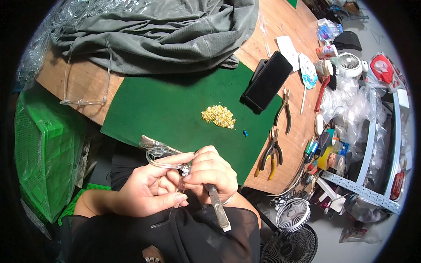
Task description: The person assembles clear eyeglass frames by inserting small metal screws into the hinge areas using a screwdriver. They handle multiple frames one at a time, tighten the screws, and place the finished frames into a green basket.
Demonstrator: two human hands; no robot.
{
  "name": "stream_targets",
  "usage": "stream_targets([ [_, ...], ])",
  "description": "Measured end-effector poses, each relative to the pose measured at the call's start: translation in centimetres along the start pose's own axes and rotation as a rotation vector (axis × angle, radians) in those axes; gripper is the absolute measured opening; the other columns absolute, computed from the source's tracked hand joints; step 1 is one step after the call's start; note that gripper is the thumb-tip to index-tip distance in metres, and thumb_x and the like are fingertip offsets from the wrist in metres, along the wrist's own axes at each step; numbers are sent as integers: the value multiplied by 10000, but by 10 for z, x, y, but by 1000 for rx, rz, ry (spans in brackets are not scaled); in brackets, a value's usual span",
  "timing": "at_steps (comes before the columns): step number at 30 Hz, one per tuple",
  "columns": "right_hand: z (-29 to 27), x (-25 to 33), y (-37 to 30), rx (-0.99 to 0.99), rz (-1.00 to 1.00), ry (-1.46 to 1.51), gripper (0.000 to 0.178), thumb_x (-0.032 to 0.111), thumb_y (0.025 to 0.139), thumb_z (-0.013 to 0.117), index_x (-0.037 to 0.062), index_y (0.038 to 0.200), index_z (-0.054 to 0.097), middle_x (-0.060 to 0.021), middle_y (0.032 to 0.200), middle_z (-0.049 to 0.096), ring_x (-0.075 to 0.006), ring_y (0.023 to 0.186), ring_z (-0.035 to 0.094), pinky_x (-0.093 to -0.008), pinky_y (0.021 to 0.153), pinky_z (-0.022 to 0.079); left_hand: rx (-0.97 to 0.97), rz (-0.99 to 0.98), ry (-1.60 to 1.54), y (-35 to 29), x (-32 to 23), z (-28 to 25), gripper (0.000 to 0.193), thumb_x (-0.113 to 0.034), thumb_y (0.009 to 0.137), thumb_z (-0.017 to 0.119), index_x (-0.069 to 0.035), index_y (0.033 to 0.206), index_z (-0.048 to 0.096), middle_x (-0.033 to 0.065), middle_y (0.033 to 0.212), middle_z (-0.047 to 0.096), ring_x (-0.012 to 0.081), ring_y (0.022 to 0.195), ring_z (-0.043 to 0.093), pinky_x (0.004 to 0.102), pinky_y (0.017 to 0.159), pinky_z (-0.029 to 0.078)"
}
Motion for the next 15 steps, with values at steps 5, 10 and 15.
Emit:
stream_targets([
  [5,-2,1,2,34,7,3,161,116,752,746,32,810,622,-52,730,602,-200,629,563,-337,620,447,-14,78,229,-1,1,-1,710,118,789,606,13,1404,267,43,887,551,59,769,586,174,701,476],
  [10,0,0,-1,11,15,44,168,104,752,745,37,823,609,-54,741,606,-198,637,561,-328,611,439,-31,170,364,0,2,0,705,112,782,620,17,1397,288,30,868,558,44,762,571,159,665,464],
  [15,-1,-1,-2,29,44,37,177,113,762,739,45,832,592,-54,748,602,-197,636,559,-325,599,431,-8,65,211,1,1,-1,705,112,779,622,20,1395,291,31,874,562,41,748,572,155,647,462],
])
Point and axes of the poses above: each hand's wrist, its own y-axis towards the middle knuckle, its own z-axis out of the palm, x = y × z, the point moved 2 cm from there along y, towards the middle knuckle
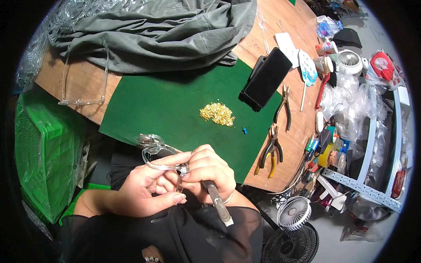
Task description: The person assembles clear eyeglass frames by inserting small metal screws into the hinge areas using a screwdriver. They handle multiple frames one at a time, tighten the screws, and place the finished frames into a green basket.
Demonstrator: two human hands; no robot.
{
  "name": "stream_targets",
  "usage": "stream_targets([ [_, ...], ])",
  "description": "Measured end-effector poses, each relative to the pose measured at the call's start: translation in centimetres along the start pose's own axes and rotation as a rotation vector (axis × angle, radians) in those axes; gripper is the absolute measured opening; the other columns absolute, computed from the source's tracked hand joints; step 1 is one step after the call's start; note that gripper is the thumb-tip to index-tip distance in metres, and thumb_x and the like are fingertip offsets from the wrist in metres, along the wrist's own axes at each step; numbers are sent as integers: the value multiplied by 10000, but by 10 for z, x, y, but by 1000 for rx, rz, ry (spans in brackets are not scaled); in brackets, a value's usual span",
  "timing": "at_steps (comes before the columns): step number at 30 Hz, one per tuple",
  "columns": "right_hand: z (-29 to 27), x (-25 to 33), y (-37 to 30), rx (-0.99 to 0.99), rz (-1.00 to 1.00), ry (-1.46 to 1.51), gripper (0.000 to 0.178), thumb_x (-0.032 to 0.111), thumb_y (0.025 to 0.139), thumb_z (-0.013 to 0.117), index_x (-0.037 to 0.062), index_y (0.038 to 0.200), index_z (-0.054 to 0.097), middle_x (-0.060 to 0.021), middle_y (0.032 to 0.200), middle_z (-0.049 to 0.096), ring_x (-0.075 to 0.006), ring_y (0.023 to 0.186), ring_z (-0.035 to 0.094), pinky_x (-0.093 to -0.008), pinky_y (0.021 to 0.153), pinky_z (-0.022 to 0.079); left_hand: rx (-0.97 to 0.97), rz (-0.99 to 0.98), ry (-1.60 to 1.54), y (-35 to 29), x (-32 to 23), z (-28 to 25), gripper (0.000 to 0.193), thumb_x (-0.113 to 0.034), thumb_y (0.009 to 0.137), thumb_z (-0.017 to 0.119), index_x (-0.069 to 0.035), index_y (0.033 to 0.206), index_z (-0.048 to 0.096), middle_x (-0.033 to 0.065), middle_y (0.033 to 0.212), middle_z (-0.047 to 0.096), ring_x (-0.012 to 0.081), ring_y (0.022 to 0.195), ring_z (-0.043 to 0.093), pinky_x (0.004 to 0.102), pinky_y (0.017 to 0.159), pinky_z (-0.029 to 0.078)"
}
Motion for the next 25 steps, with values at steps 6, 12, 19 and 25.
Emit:
stream_targets([
  [6,-1,6,8,60,27,-108,167,139,780,725,70,810,576,-44,731,584,-201,634,559,-339,623,442,-10,69,147,-2,3,-1,705,120,780,616,23,1395,286,42,890,569,46,749,577,157,659,466],
  [12,0,8,1,12,-21,-185,170,151,776,728,71,803,580,-40,722,576,-200,633,558,-355,655,454,15,1,-11,-2,0,0,700,122,791,598,26,1399,265,76,916,585,100,815,621,188,703,497],
  [19,1,5,0,7,-2,-119,177,145,770,733,56,822,589,-46,721,578,-199,635,561,-355,645,456,18,-26,-52,-2,1,-1,705,123,796,592,24,1405,251,79,924,578,114,832,628,189,715,494],
  [25,1,5,0,8,-5,-100,183,142,768,737,57,842,592,-49,743,590,-199,653,569,-353,652,454,42,-32,-25,-2,1,-3,711,120,796,597,19,1408,250,67,917,574,103,836,623,172,699,478],
])
Point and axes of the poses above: each hand's wrist, its own y-axis towards the middle knuckle, its own z-axis out of the palm, x = y × z, the point moved 2 cm from there along y, towards the middle knuckle
